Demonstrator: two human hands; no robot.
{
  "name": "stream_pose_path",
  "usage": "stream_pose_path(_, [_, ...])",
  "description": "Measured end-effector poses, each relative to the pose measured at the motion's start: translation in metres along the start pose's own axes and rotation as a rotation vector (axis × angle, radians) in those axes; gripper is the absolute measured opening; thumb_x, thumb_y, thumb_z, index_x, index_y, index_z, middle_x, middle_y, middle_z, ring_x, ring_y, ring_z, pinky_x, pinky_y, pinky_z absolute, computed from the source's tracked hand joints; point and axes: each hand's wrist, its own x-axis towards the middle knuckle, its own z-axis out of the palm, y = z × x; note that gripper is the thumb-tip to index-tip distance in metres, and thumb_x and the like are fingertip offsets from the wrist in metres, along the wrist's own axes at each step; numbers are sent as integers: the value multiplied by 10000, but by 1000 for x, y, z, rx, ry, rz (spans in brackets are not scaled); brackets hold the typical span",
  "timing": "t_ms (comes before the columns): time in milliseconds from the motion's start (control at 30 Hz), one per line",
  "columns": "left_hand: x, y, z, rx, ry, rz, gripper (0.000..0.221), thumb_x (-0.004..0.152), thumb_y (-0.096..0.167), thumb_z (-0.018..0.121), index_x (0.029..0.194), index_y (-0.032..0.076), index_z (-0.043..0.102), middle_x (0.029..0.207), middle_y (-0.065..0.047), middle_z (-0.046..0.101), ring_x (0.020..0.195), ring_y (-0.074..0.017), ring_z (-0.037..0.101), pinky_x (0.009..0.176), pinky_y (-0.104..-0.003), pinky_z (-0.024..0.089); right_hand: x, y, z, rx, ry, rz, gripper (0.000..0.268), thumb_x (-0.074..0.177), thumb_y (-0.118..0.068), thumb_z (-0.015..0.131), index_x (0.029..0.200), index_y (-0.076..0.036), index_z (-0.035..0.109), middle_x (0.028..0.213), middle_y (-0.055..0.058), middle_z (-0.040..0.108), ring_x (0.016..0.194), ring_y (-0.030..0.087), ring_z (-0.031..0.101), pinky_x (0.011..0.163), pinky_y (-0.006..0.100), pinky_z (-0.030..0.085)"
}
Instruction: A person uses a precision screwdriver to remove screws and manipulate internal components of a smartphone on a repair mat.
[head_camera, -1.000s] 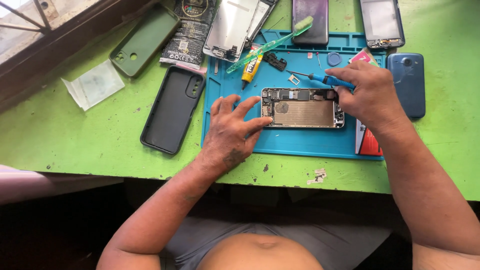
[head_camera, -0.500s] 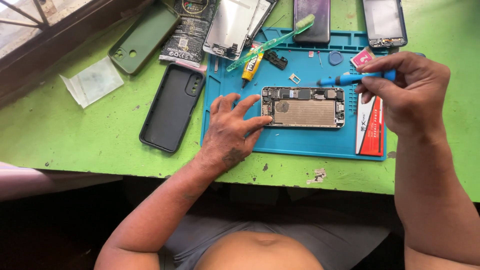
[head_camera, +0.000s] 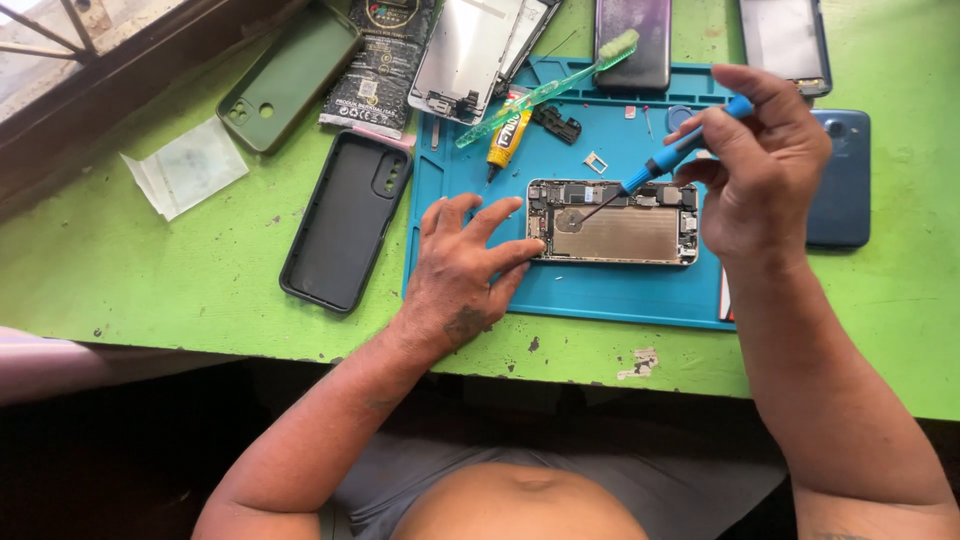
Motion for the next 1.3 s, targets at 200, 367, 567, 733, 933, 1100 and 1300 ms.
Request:
stream_pose_path(200, [-1,0,1,-21,-6,-29,216,898,245,780,1113,233,766,1361,-97,638,1185,-426,524,990,-611,391,-9,9,14,-15,-30,-11,218,1047,52,608,1244,-38,639,895,138,676,801,273,784,626,356,711])
stream_pose_path(367, [-1,1,1,-29,-8,-39,207,898,247,772,1104,224,768,1350,-88,646,1181,-412,529,997,-616,393,-12,11,17,-82,-34,14,231,1046,42,618,1266,-26,625,900,145,688,803,265,783,612,335,692])
stream_pose_path(567, [1,-1,2,-54,71,-42,212,883,219,776,1093,219,746,1316,-71,669,1152,-400,560,1006,-567,407,-7,12,14,-39,-19,48,231,1043,25,624,1267,-33,637,891,122,680,799,260,781,634,348,710])
stream_pose_path(733, [6,-2,1,-52,143,-77,282,857,255,812,1129,254,739,1318,-28,675,1133,-361,581,927,-524,435,-4,16,8,14,29,18,245,1040,24,613,1277,-35,639,893,124,681,810,266,779,642,374,722])
stream_pose_path(933, [54,5,-2,70,135,-18,370,859,394,818,1181,232,739,1249,12,740,1002,-296,545,797,-466,363,6,22,-2,103,167,-4,287,1006,-18,642,1286,-71,677,878,127,721,787,264,791,573,340,679])
stream_pose_path(1100, [89,-4,26,94,85,53,328,814,426,881,1084,263,789,1135,59,773,891,-251,550,743,-436,320,17,28,-6,153,243,-25,270,989,-15,653,1256,-45,682,849,136,723,719,262,776,536,315,671])
stream_pose_path(1300, [100,-15,49,136,156,96,103,843,349,839,855,285,760,939,139,763,820,-250,536,722,-447,322,17,26,-6,120,211,-56,261,1005,-31,639,1264,-44,669,880,147,725,785,278,800,573,325,696])
